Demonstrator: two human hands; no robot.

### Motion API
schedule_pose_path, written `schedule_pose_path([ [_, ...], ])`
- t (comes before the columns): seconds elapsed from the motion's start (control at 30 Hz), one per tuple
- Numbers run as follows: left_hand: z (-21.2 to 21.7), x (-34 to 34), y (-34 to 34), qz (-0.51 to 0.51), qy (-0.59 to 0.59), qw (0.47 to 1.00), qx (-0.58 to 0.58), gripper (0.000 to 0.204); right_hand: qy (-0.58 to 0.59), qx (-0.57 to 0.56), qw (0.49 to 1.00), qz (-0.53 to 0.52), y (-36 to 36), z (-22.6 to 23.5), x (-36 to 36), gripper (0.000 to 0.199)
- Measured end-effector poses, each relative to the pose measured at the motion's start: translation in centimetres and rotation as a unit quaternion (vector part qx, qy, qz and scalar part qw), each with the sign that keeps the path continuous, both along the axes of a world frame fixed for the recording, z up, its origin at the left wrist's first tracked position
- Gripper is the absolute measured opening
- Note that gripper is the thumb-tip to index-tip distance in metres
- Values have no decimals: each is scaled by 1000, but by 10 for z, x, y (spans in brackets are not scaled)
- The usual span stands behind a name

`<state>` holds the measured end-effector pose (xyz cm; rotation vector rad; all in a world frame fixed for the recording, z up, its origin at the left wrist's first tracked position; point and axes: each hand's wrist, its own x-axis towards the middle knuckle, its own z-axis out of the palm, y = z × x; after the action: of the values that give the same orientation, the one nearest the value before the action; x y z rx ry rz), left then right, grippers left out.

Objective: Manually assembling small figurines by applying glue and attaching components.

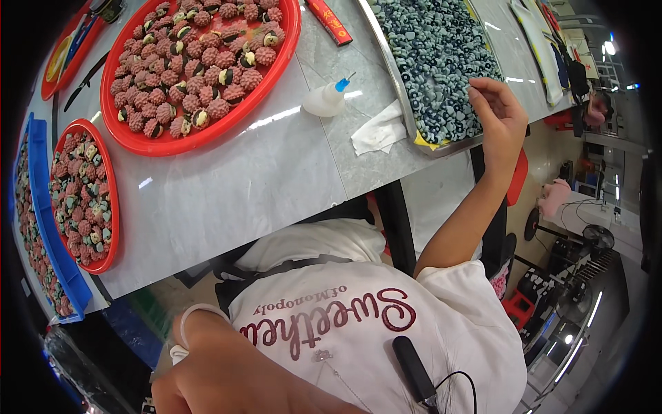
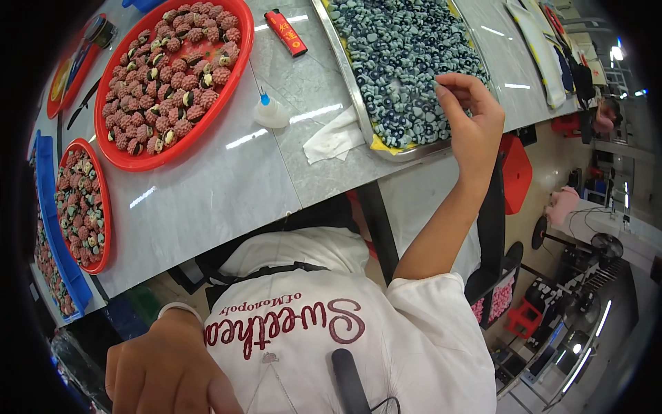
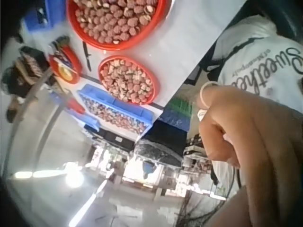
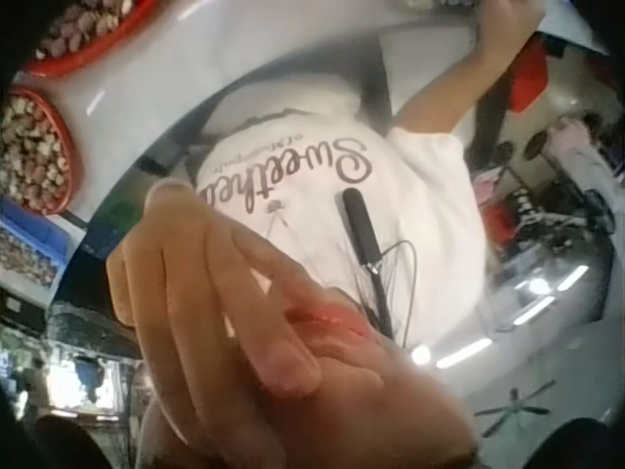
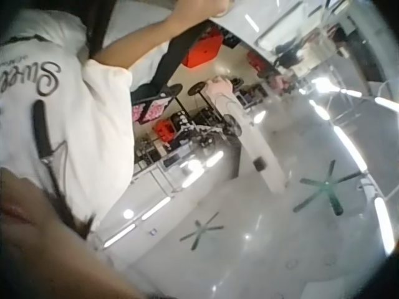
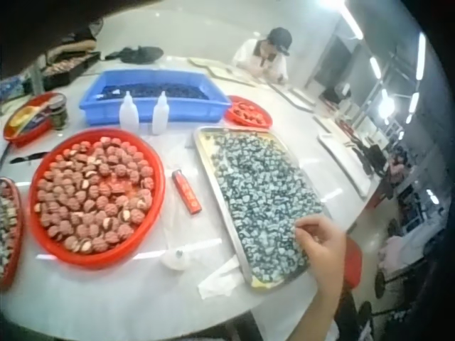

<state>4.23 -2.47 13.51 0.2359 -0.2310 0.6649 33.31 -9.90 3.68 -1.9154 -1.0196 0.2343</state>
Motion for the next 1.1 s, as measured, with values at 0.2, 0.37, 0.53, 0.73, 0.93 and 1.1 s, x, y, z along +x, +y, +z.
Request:
schedule_pose_path([
  [0.2, -10, -6, 13, -23, -85, 995, 53, 18, -7, 6, 1000, -2, 2, -2, 1, 13],
  [0.37, -19, -14, 22, -35, -148, 983, 99, 20, -7, 15, 1000, 8, 8, -2, -2, 12],
  [0.53, -28, -21, 26, -65, -218, 964, 136, 22, -7, 17, 1000, 0, 4, -1, -1, 12],
  [0.73, -33, -52, 24, -135, -318, 936, 73, 28, -4, 23, 1000, 5, 0, -2, 1, 12],
  [0.93, -34, -53, 27, -51, -287, 948, 130, 18, 0, 9, 1000, -3, 0, -1, -1, 15],
  [1.1, -54, -83, 35, 30, -204, 947, 246, 14, 14, 34, 999, 8, 1, -3, -1, 14],
])
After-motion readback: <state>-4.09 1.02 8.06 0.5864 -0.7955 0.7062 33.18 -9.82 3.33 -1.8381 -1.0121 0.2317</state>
